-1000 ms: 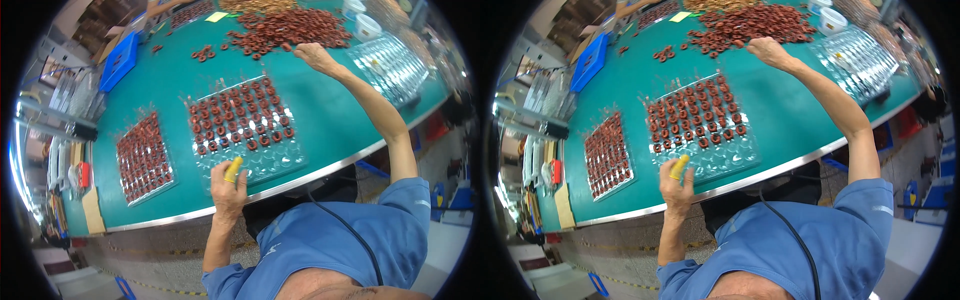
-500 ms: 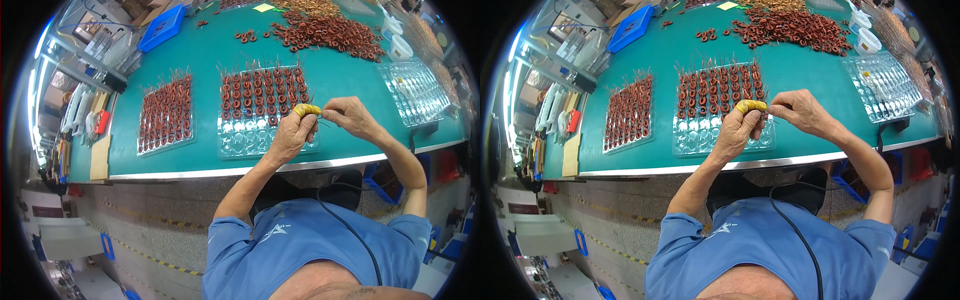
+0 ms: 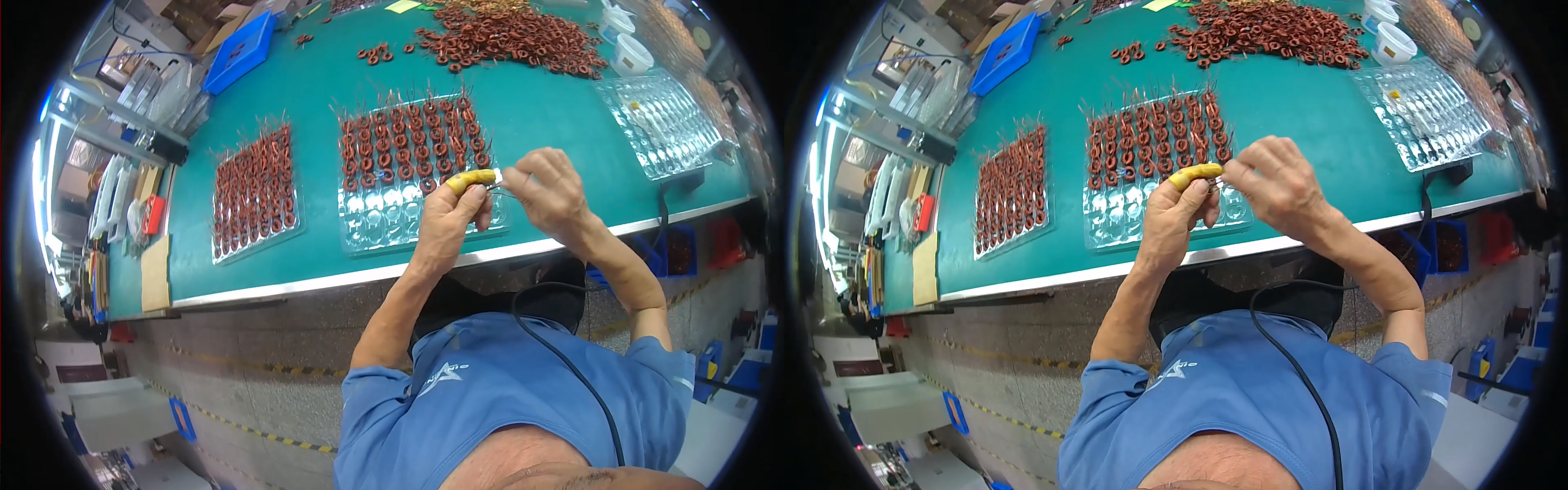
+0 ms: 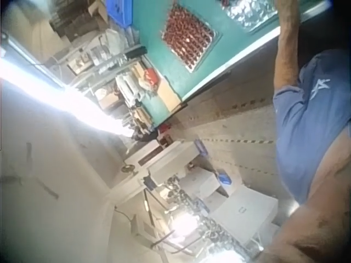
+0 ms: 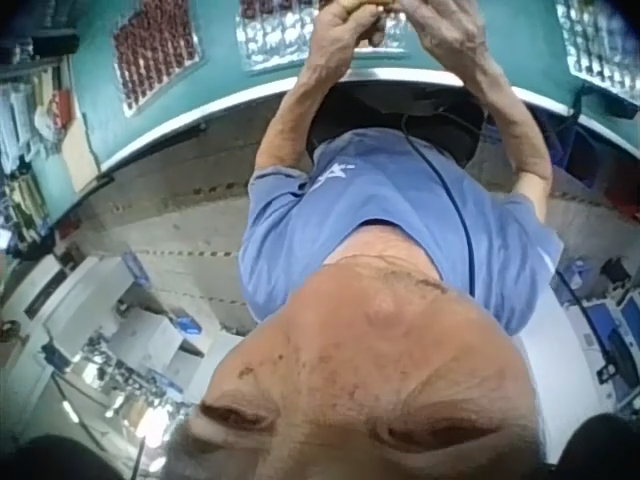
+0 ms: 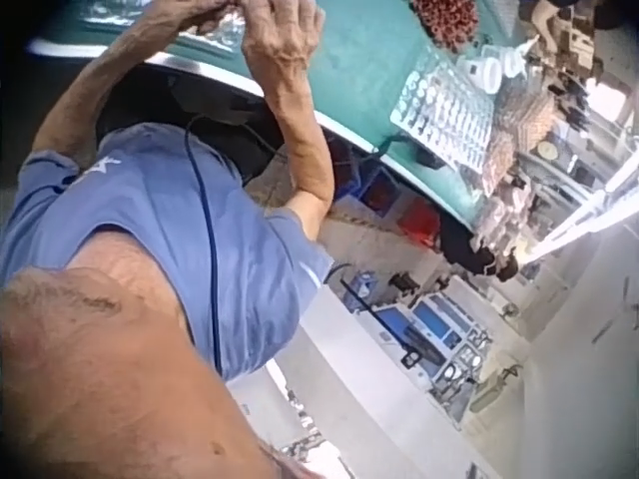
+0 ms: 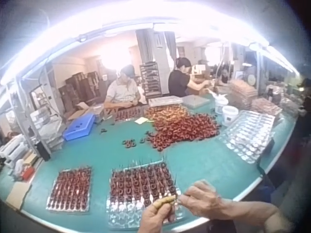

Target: Manually assembling small copper wire coils into plastic organizer trays on a factory workbench.

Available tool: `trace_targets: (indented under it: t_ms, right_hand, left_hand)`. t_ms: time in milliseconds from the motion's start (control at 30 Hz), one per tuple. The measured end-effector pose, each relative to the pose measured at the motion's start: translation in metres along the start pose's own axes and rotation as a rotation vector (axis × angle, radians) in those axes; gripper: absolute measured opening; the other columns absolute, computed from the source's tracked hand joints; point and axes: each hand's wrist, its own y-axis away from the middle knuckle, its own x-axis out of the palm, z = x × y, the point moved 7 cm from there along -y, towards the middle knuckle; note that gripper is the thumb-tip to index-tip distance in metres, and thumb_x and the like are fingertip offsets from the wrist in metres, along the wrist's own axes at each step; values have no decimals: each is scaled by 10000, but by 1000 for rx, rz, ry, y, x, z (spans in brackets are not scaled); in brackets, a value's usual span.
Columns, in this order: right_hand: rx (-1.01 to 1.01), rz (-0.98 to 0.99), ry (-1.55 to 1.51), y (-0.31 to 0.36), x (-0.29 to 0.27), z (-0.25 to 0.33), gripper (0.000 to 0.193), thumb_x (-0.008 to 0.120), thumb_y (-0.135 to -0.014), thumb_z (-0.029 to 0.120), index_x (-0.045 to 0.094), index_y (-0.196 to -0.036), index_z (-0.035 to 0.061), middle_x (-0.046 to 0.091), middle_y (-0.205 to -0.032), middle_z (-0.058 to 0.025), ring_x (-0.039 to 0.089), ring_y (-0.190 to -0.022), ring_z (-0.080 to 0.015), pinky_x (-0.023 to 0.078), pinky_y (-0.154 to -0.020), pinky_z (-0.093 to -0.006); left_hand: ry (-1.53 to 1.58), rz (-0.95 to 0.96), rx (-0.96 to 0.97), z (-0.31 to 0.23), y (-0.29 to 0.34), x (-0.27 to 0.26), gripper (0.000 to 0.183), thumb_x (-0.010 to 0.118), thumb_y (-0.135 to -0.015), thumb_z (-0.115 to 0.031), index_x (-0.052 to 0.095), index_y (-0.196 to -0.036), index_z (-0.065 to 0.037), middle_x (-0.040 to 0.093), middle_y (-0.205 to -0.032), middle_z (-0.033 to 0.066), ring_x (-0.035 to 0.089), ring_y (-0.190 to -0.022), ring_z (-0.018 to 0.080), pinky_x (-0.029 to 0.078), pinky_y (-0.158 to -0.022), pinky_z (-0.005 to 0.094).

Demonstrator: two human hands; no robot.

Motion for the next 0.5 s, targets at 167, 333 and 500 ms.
trace_targets:
  t_ms: [167, 333, 500]
  right_hand:
    - [-30, -24, 5, -4, -3, 20, 236, 672, -706, 82, 647, -937, 39, 547, -840, -44, 570, -816, -212, 455, -732, -352]
    - [251, -204, -203, 3, 10, -17, 175, 698, -765, 31, 647, -933, 37, 582, -762, -68, 567, -686, -219, 474, -581, -330]
    - [51, -120, -16, 0, 11, 12, 205, 632, -658, -29, 616, -856, 20, 532, -690, -65, 526, -611, -206, 455, -525, -306]
  left_hand:
    - [-84, -4, 129, 0, -11, 2, 250, 552, -952, -126, 585, -1141, 34, 595, -770, 22, 545, -654, 81, 452, -597, 203]
    - [-107, 59, 163, -9, -2, -2, 271, 572, -940, -93, 555, -1194, 0, 568, -820, 17, 544, -698, 97, 459, -631, 227]
    - [-664, -109, 280, -17, -10, -9, 213, 595, -905, -64, 613, -1111, -15, 600, -787, 47, 534, -621, 85, 448, -559, 240]
